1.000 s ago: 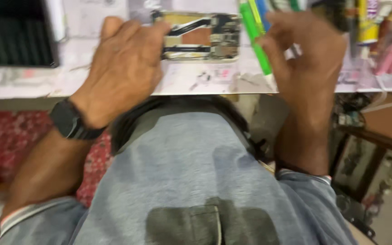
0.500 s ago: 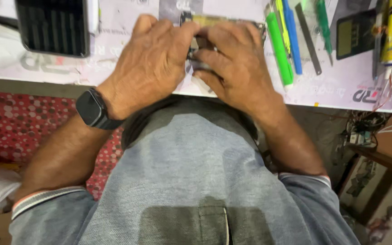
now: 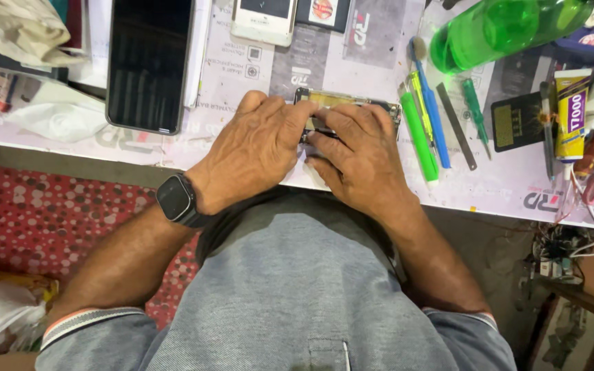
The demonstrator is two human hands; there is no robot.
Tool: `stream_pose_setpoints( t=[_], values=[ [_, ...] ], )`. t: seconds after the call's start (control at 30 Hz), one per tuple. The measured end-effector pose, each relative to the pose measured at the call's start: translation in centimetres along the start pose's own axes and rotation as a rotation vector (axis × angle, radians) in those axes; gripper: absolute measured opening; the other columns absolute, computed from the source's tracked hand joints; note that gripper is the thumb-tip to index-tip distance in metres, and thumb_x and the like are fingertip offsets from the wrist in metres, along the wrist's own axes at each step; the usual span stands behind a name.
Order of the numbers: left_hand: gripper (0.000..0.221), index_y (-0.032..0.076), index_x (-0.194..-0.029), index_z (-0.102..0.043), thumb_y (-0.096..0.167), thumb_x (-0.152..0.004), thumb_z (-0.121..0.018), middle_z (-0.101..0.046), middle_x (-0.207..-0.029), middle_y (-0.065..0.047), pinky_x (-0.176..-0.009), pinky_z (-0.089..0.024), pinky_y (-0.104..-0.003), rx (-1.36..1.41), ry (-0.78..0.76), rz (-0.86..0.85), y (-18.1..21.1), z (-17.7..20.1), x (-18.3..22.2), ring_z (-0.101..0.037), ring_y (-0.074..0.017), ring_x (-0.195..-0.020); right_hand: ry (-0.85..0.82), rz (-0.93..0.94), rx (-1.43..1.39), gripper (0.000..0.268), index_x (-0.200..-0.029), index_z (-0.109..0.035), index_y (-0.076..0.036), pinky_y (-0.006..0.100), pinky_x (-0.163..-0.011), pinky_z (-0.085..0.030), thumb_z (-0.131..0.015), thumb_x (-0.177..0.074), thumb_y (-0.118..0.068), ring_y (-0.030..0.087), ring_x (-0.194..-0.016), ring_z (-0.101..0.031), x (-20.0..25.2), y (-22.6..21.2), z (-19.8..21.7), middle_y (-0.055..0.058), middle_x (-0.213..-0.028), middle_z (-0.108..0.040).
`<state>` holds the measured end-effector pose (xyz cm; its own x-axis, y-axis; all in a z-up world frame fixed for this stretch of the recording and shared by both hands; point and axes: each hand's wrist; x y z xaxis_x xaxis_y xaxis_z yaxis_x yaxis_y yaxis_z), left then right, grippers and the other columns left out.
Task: The person disassembles the internal components of a mobile phone using a small pry tool and a brush, then interacts with another functional mobile phone showing an incoming call.
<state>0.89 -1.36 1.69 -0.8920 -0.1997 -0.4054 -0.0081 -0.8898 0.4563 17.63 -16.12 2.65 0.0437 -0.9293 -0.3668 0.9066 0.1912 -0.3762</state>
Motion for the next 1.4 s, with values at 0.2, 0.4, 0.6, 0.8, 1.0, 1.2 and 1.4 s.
stream_pose_setpoints(
  t=[0.2, 0.4, 0.6, 0.8, 1.0, 1.2, 1.4],
  values=[
    [0.054, 0.000, -0.136, -0.044, 0.002, -0.087, -0.067, -0.064, -0.096, -0.011, -0.087, -0.040, -0.044, 0.026, 0.034, -0.022, 0.0, 0.2, -0.1, -0.061, -0.0306, -0.092, 0.011, -0.004, -0.006, 0.033, -0.114, -0.070, -0.009, 0.054, -0.109, -0.037, -0.084, -0.086, -0.021, 0.031, -0.126, -0.057, 0.0, -0.1, 0.0, 0.010, -0.132, -0.064],
    [0.054, -0.002, -0.135, -0.044, 0.000, -0.087, -0.068, -0.062, -0.092, -0.011, -0.089, -0.041, -0.043, 0.019, 0.007, -0.012, -0.2, -0.2, 0.2, -0.061, -0.0299, -0.091, 0.001, -0.017, 0.007, 0.033, -0.114, -0.070, -0.009, 0.055, -0.110, -0.036, -0.084, -0.086, -0.022, 0.031, -0.126, -0.057, 0.0, -0.1, -0.1, 0.011, -0.132, -0.064],
    [0.052, -0.001, -0.132, -0.044, 0.001, -0.087, -0.069, -0.064, -0.095, -0.011, -0.089, -0.041, -0.043, 0.017, 0.005, -0.009, -0.1, -0.2, 0.3, -0.061, -0.0295, -0.091, -0.013, -0.026, 0.003, 0.031, -0.113, -0.071, -0.009, 0.054, -0.111, -0.035, -0.083, -0.088, -0.022, 0.030, -0.128, -0.057, 0.1, -0.1, -0.1, 0.010, -0.131, -0.064],
    [0.053, 0.000, -0.132, -0.045, 0.004, -0.085, -0.070, -0.063, -0.096, -0.011, -0.091, -0.041, -0.043, 0.056, 0.003, 0.028, -0.1, 0.2, -0.1, -0.061, -0.0293, -0.093, -0.013, -0.026, 0.017, 0.030, -0.111, -0.071, -0.010, 0.053, -0.110, -0.036, -0.083, -0.087, -0.022, 0.029, -0.128, -0.057, -0.1, -0.2, 0.0, 0.010, -0.131, -0.064],
    [0.056, 0.003, -0.134, -0.044, 0.005, -0.086, -0.073, -0.060, -0.093, -0.005, -0.092, -0.040, -0.043, 0.173, -0.028, 0.119, -0.7, -0.4, 0.6, -0.061, -0.0246, -0.090, -0.017, -0.017, 0.010, 0.032, -0.115, -0.072, -0.009, 0.054, -0.110, -0.034, -0.085, -0.089, -0.022, 0.031, -0.129, -0.055, 0.7, 0.1, -0.5, 0.010, -0.135, -0.063],
    [0.071, 0.002, -0.147, -0.030, -0.007, -0.091, -0.073, -0.059, -0.101, -0.003, -0.095, -0.039, -0.040, 0.190, 0.088, 0.005, -1.7, 0.0, 1.0, -0.058, -0.0185, -0.092, -0.017, -0.021, 0.015, 0.032, -0.117, -0.071, -0.010, 0.054, -0.114, -0.034, -0.085, -0.092, -0.024, 0.030, -0.132, -0.055, 0.7, 0.2, -0.5, 0.010, -0.141, -0.061],
    [0.067, 0.000, -0.146, -0.027, -0.010, -0.096, -0.070, -0.061, -0.102, -0.005, -0.096, -0.042, -0.035, 0.170, 0.105, 0.032, -1.9, 1.4, 0.7, -0.055, -0.0201, -0.096, -0.011, -0.005, 0.015, 0.033, -0.118, -0.071, -0.009, 0.054, -0.113, -0.033, -0.085, -0.094, -0.026, 0.031, -0.132, -0.054, 0.9, 0.5, -0.6, 0.010, -0.142, -0.061]
  ],
)
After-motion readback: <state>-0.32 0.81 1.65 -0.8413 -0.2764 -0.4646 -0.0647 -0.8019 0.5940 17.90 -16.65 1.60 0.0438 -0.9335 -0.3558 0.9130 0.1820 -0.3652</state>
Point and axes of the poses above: each hand's wrist, its own x-axis away from the middle knuckle, its own z-axis out of the back of the hand, y = z × x
